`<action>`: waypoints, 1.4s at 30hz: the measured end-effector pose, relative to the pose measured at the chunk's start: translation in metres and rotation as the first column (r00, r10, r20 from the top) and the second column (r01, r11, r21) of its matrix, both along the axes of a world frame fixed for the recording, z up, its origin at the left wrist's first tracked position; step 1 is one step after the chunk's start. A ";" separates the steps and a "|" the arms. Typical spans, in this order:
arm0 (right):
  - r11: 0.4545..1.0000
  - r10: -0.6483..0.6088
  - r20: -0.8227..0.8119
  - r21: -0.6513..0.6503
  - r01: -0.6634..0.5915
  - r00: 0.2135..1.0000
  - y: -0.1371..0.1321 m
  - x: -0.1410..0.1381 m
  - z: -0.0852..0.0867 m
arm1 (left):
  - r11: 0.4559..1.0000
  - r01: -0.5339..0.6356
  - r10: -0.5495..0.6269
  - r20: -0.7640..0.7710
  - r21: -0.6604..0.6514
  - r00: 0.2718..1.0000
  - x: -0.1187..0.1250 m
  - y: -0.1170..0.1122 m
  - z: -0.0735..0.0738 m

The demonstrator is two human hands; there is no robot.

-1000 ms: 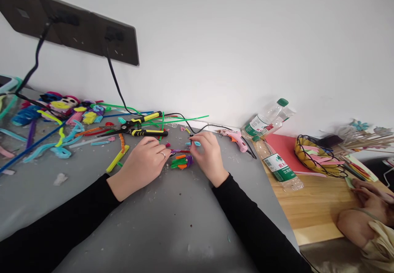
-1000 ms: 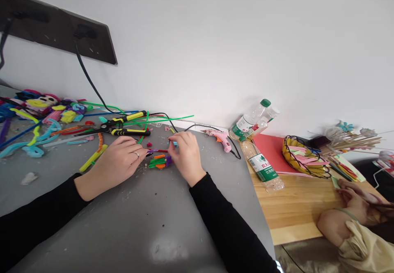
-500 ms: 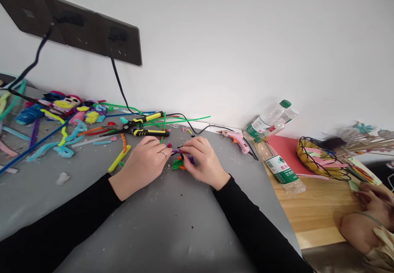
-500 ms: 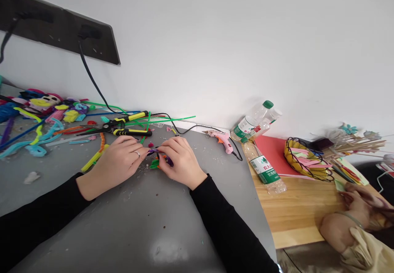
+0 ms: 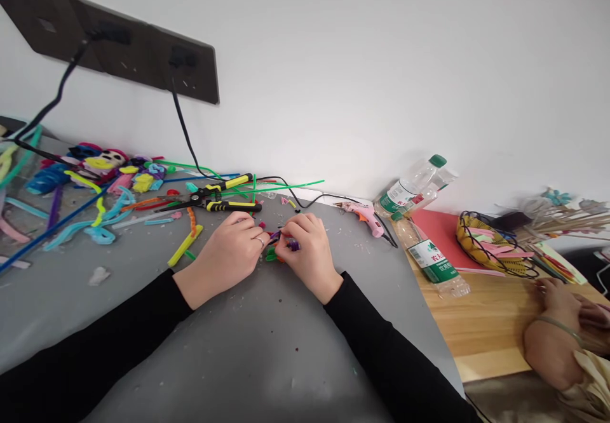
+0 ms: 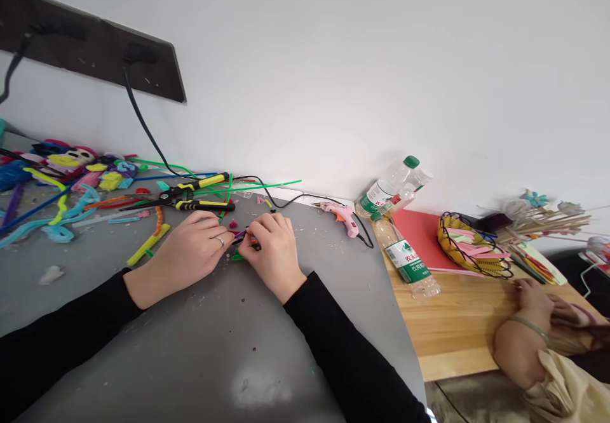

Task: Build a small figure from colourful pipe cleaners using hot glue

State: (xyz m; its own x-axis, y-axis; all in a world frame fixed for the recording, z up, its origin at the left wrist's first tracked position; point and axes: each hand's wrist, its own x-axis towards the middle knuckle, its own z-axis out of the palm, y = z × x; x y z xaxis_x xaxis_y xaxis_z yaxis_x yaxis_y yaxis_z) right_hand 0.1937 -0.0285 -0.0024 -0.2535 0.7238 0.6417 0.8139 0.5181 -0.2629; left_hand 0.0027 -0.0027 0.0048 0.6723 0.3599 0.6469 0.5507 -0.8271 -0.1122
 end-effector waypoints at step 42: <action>0.957 0.181 -0.299 -0.164 -0.238 0.937 0.000 0.012 0.015 | 0.995 -0.095 0.095 0.012 0.016 0.995 -0.014 0.013 -0.007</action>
